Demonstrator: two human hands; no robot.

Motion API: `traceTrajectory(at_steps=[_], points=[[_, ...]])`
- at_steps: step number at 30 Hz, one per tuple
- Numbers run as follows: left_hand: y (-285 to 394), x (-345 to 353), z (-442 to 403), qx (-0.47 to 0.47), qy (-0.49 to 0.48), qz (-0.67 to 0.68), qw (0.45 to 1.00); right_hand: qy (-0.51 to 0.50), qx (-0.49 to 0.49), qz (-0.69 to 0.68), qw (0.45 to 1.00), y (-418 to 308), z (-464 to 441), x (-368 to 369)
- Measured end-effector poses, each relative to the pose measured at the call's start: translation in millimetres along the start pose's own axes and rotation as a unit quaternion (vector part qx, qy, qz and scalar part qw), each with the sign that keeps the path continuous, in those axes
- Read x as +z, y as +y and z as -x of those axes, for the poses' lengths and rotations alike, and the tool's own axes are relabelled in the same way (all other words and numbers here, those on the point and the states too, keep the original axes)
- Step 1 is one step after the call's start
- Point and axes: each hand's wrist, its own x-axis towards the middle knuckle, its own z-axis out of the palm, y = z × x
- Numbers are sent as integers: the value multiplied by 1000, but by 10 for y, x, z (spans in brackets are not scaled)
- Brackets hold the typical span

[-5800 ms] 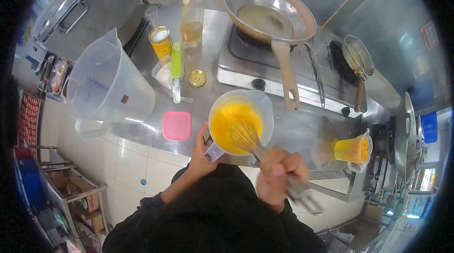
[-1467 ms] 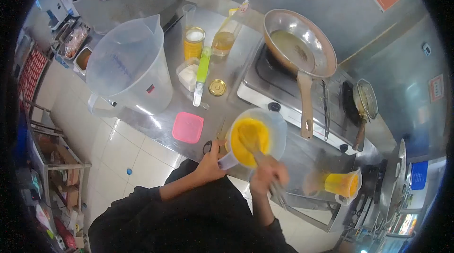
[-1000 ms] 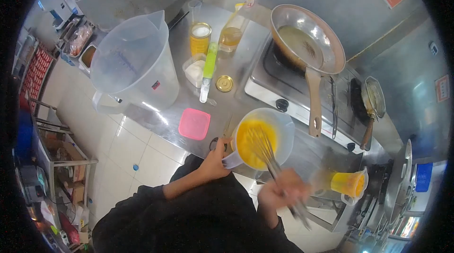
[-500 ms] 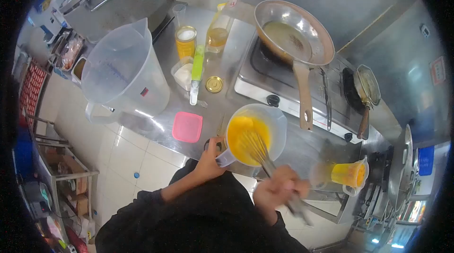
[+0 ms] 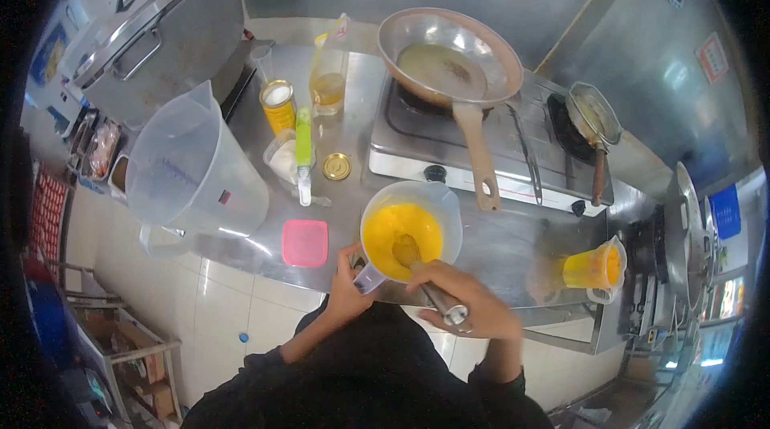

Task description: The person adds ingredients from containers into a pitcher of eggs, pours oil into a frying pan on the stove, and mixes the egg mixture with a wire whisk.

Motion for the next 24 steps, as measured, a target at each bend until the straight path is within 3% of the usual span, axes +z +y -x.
traceTrajectory(at_steps=[2,4,6,8,11,12,14,15,17,21,23,24], points=[[-29,17,6,-4,-3,11,1000,-11,-81,117,990,-149,16,-266],[-82,22,2,13,3,-13,1000,89,-71,143,983,-100,-23,-481],[-166,44,5,33,7,-18,999,189,8,-66,980,274,-105,-738],[-136,33,-7,52,14,-21,998,378,10,-203,903,636,-275,-834],[-35,9,-13,5,-16,-40,999,408,18,-292,865,852,-357,-972],[-80,30,-13,19,-10,-22,1000,410,14,-292,864,905,-405,-1013],[-74,21,-17,34,-7,-5,999,392,174,-315,847,959,-497,-1076],[-63,12,-11,16,-17,-6,1000,394,172,-317,846,976,-545,-1101],[-44,0,-17,1,-29,-10,1000,233,197,-367,879,962,-677,-1104],[-18,-6,-15,30,-35,22,999,148,207,-423,870,1029,-942,-1013],[52,-18,-49,17,-43,48,998,104,212,-575,783,960,-1019,-995],[94,-36,-53,66,-23,13,998,105,209,-578,782,990,-1036,-988]])
